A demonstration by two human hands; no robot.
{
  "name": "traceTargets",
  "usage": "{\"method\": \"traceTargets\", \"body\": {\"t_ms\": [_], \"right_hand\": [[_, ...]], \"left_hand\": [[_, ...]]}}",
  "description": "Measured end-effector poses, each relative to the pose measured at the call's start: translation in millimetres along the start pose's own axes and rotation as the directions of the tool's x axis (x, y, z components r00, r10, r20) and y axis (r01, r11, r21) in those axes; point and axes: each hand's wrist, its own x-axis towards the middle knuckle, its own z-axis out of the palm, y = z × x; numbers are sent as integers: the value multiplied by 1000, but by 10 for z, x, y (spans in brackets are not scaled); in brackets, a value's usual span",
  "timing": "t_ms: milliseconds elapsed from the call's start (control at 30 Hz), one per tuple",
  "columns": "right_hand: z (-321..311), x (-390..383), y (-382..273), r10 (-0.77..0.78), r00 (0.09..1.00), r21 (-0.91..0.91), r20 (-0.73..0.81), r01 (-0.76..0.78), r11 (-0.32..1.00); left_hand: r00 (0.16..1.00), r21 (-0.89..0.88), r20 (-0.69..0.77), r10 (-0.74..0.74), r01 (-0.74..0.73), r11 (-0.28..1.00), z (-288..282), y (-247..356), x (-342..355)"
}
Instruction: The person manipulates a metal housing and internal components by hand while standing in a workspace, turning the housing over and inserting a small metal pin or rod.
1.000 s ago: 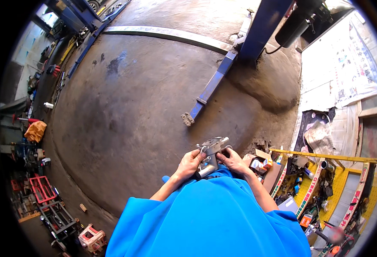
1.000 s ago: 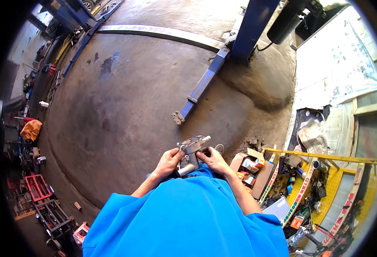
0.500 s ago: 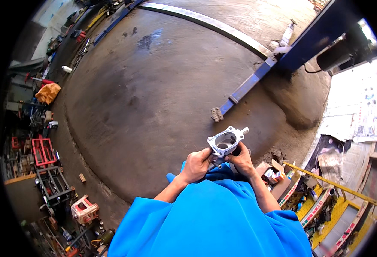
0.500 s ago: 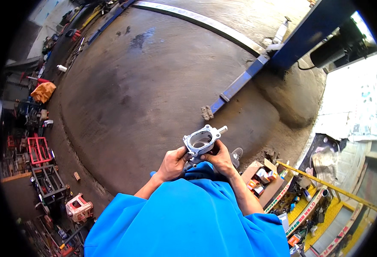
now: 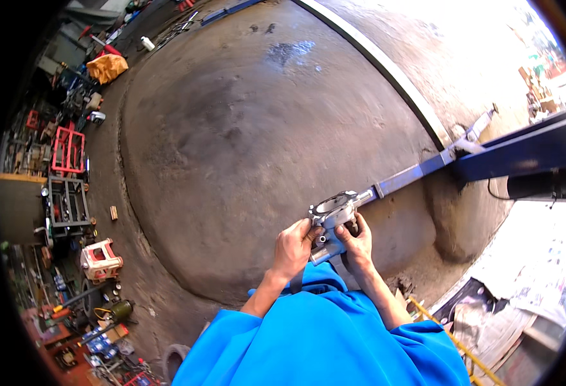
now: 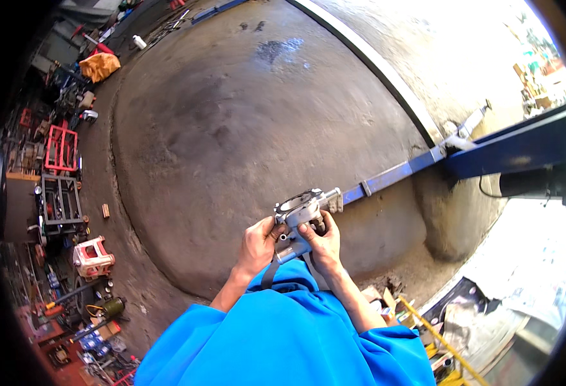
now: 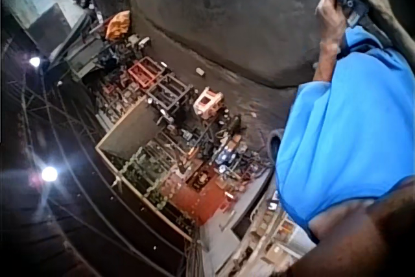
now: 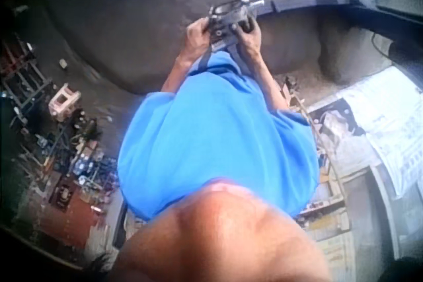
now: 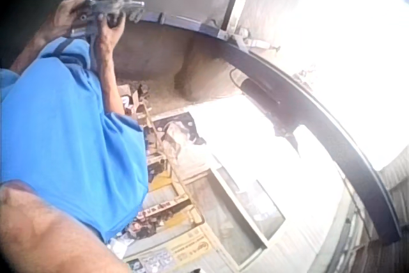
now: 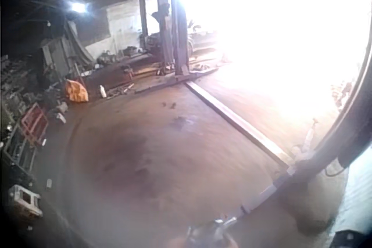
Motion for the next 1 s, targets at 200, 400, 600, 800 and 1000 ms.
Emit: {"method": "traceTargets", "body": {"t_ms": [200, 400, 600, 800, 1000], "right_hand": [[472, 847, -34, 117, 993, 1, -19, -117, 993], [1054, 2090, -342, 172, 985, 132, 33, -175, 976], [1757, 3058, -782, 250, 929, 301, 274, -329, 895], [2177, 3886, -852, 309, 805, 257, 507, -484, 837], [2511, 5088, -719, 398, 693, 110, 602, -565, 818]], "left_hand": [[980, -158, -102, -169, 152, 976, -209, -205, 686], [959, -390, -31, -281, 247, 887, -616, -273, 1845], [958, -524, -72, -278, 200, 828, -1117, -398, 2992], [966, -497, -183, -181, 68, 865, -1464, -594, 3934], [991, -507, 128, -30, 92, 857, -2215, -953, 5093]]}}
